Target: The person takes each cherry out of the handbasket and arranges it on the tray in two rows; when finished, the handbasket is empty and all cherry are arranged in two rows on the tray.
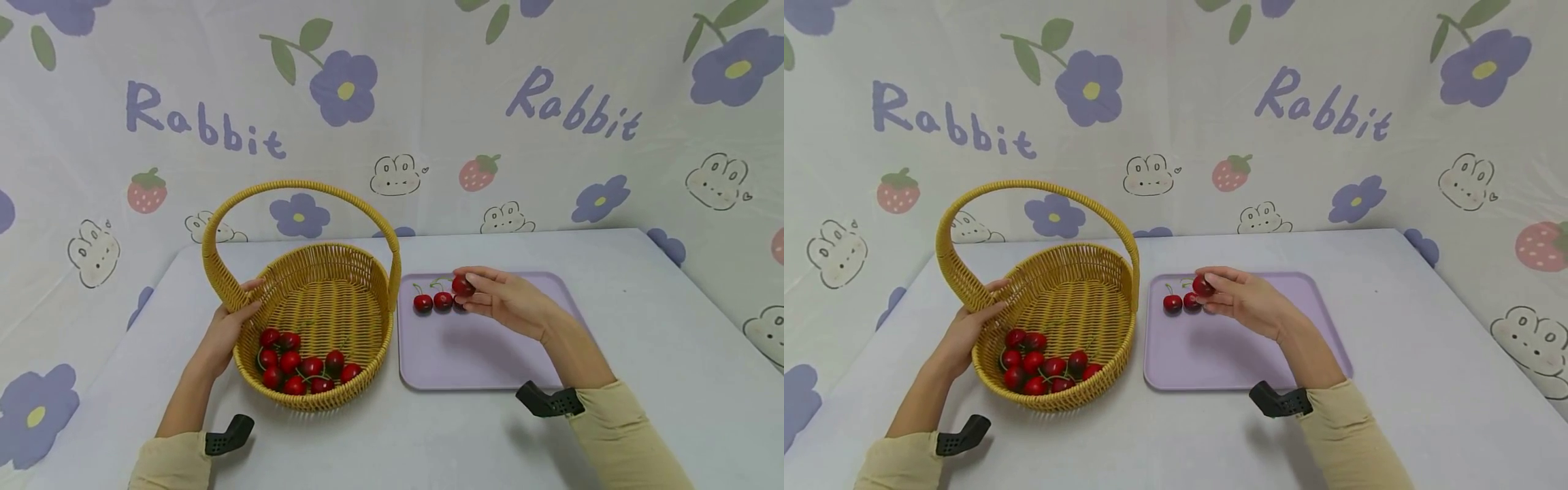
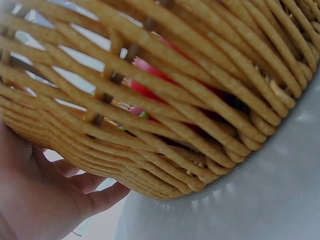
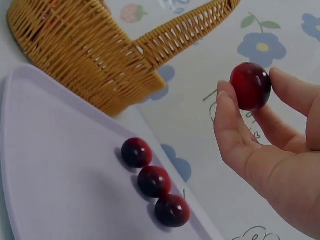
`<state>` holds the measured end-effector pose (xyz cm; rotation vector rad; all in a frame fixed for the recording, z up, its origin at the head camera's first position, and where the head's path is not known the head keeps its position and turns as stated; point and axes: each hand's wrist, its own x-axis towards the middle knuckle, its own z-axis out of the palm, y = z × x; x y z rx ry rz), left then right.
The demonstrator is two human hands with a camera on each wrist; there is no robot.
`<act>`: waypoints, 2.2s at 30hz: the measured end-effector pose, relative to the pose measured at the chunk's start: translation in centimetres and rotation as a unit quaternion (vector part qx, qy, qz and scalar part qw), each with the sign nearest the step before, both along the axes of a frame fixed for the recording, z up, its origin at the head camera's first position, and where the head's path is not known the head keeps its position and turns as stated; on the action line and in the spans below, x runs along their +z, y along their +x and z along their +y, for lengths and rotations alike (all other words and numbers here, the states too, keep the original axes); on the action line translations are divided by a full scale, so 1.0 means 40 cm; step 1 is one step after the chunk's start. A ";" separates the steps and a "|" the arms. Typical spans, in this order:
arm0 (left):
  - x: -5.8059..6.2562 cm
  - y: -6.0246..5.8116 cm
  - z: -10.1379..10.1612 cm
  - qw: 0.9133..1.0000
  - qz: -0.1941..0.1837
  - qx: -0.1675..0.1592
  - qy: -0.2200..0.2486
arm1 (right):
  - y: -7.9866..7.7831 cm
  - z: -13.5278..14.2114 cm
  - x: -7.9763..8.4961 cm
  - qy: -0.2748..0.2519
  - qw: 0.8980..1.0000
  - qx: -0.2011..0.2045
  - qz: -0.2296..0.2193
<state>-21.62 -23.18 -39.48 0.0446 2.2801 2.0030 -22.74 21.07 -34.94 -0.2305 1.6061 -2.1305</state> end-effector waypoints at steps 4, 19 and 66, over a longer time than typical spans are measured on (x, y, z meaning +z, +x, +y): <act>0.001 -0.001 0.000 1.000 0.001 -0.003 -0.002 | -0.006 0.012 -0.012 -0.001 1.000 -0.004 0.002; 0.002 -0.004 -0.001 1.000 -0.001 -0.001 0.000 | -0.034 0.051 -0.052 0.099 0.995 -0.014 0.015; 0.006 0.001 0.001 1.000 0.006 0.002 0.004 | -0.096 0.053 -0.116 0.395 0.909 -0.127 0.043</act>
